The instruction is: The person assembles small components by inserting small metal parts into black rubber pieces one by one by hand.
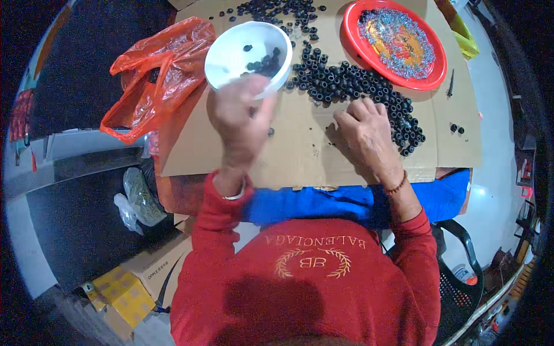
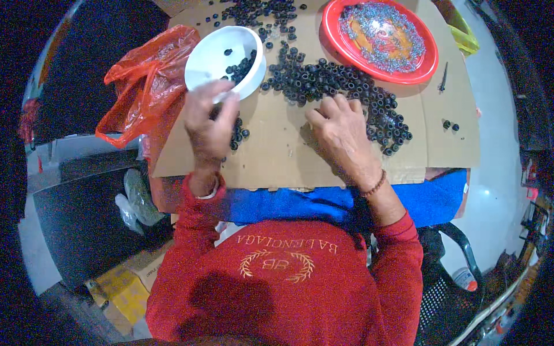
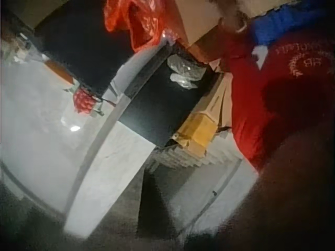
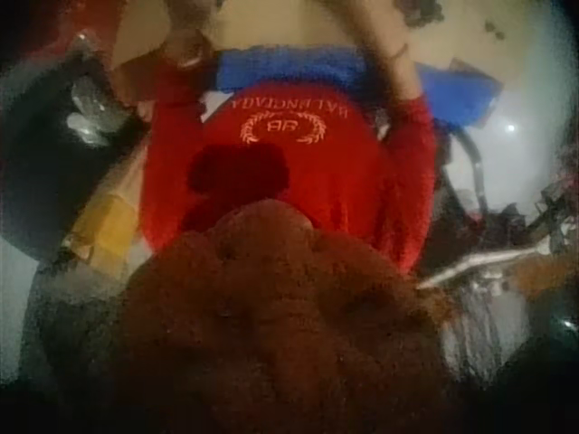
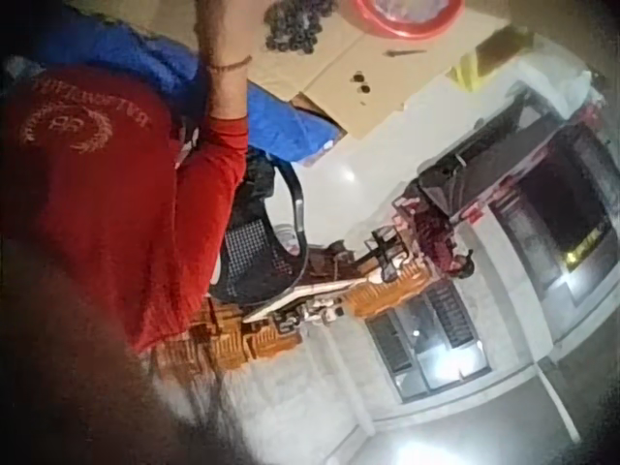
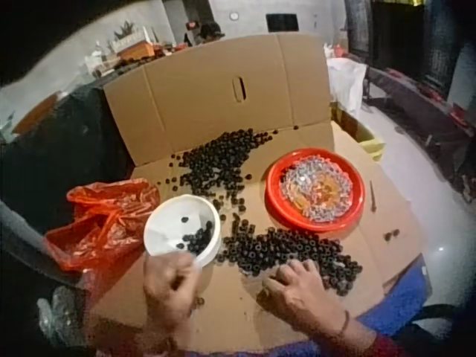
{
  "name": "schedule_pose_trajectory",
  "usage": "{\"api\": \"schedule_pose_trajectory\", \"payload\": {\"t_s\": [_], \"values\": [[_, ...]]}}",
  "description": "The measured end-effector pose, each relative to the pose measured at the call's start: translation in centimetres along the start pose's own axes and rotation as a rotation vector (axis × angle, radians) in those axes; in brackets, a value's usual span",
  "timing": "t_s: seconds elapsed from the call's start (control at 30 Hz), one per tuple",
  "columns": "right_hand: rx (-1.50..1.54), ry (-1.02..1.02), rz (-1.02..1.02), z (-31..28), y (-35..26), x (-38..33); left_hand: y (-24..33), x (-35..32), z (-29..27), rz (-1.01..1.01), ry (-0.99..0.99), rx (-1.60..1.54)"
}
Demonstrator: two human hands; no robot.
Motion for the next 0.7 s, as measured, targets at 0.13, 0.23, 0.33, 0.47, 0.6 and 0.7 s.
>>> {"api": "schedule_pose_trajectory", "payload": {"t_s": [0.13, 0.23, 0.33, 0.47, 0.6, 0.7], "values": [[0.049, -0.057, -0.023, 0.4, -0.6, -0.3, 2.6, -4.2, 1.6, -0.293, -0.23, -0.193], [0.073, -0.05, -0.043, 0.5, -0.5, -0.7, 2.7, -5.7, 2.7, -0.463, -0.349, -0.259], [0.085, -0.023, -0.074, 0.3, -0.5, -0.9, 2.6, -5.4, 4.0, -0.41, -0.387, -0.234], [0.061, 0.038, -0.107, 0.6, -0.1, -1.7, 3.9, -4.3, 7.3, -0.147, -0.42, -0.229], [0.064, 0.072, -0.078, -0.3, 0.3, -2.1, 4.8, -5.0, 9.4, -0.109, -0.564, -0.194], [0.067, 0.028, -0.076, -0.3, 0.5, -2.6, 4.9, -4.8, 9.9, -0.051, -0.568, -0.198]]}}
Point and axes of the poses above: each hand's wrist, its own x-axis towards the middle knuckle, its own z-axis out of the palm, y = z × x, the point moved 4 cm from there along x, towards the middle knuckle, and after that the axes turned 12 degrees about y, right-handed, at the moved point
